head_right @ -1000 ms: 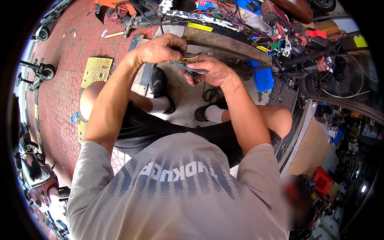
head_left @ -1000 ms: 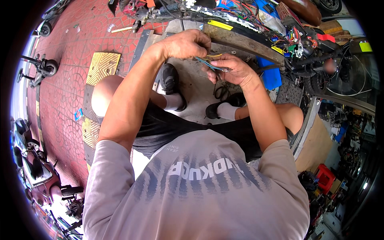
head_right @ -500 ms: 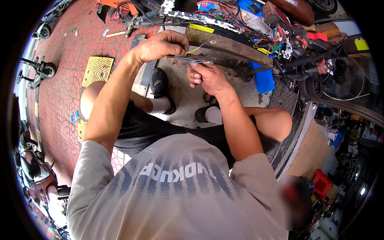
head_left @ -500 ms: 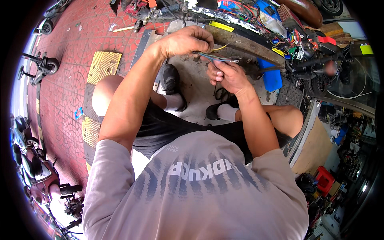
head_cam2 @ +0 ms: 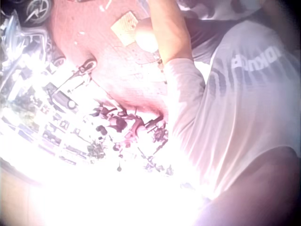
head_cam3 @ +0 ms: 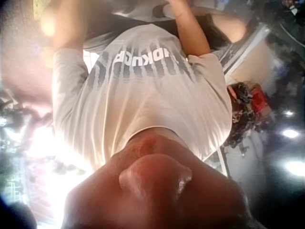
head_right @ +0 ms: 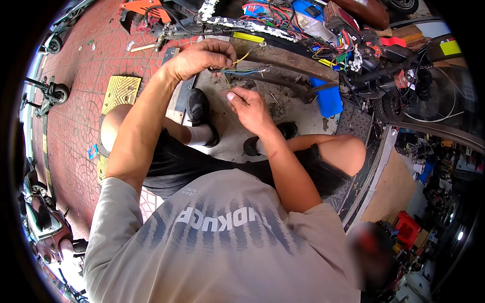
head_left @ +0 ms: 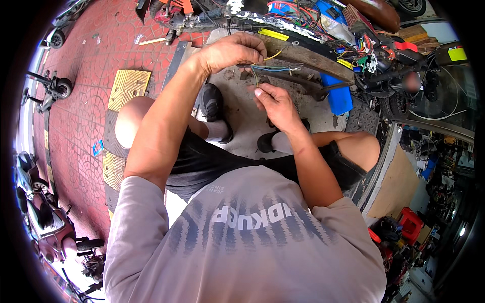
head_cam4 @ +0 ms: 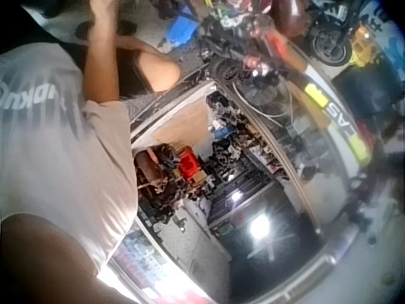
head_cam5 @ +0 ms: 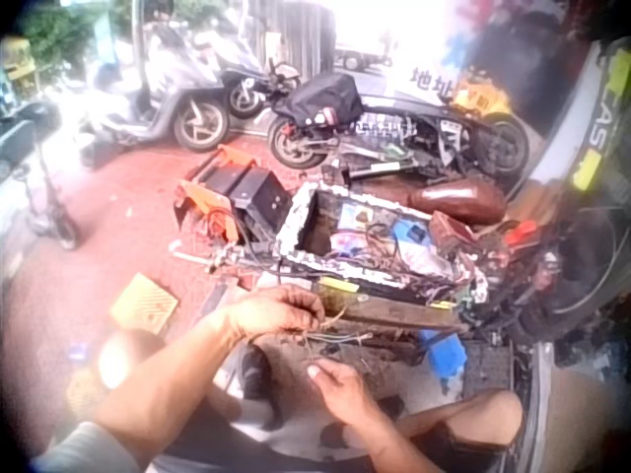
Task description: The person repairs the wiring of an electric vehicle by stripping wire insulation, joining wires by hand, and tightening connections using a screwdriver.
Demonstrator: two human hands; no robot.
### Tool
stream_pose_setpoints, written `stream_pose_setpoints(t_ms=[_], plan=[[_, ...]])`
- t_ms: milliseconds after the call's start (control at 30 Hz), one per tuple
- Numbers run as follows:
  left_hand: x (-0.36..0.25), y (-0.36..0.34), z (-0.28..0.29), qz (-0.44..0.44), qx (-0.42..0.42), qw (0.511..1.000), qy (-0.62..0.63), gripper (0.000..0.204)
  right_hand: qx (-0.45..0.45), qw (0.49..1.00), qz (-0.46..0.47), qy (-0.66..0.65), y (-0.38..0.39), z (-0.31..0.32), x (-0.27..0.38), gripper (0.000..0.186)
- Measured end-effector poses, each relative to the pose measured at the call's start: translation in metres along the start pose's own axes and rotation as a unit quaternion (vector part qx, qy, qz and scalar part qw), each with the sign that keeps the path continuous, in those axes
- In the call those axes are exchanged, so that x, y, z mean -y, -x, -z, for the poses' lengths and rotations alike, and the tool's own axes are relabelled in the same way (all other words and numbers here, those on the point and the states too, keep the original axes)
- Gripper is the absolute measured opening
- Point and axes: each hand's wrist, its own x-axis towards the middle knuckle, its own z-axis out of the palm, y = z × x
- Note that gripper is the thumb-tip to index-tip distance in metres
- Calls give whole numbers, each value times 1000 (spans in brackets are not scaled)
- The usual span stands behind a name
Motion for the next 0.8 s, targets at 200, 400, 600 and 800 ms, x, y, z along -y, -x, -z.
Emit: stream_pose_setpoints(t_ms=[200, 400, 600, 800], plan=[[-1, 1, 3, -7, 19, 1000, -5, 11, -39, 962, 9, -269, -13, 49, 10, 35], [0, -1, 2, -3, 14, 1000, -17, 11, 63, 916, -17, -395, -26, 90, 24, 40], [0, 1, 3, -6, 19, 1000, -19, 10, 89, 947, -24, -307, -33, 95, 22, 22], [-3, 1, 1, -10, 45, 998, -31, 11, 95, 953, -53, -282, -52, 104, 34, 24]])
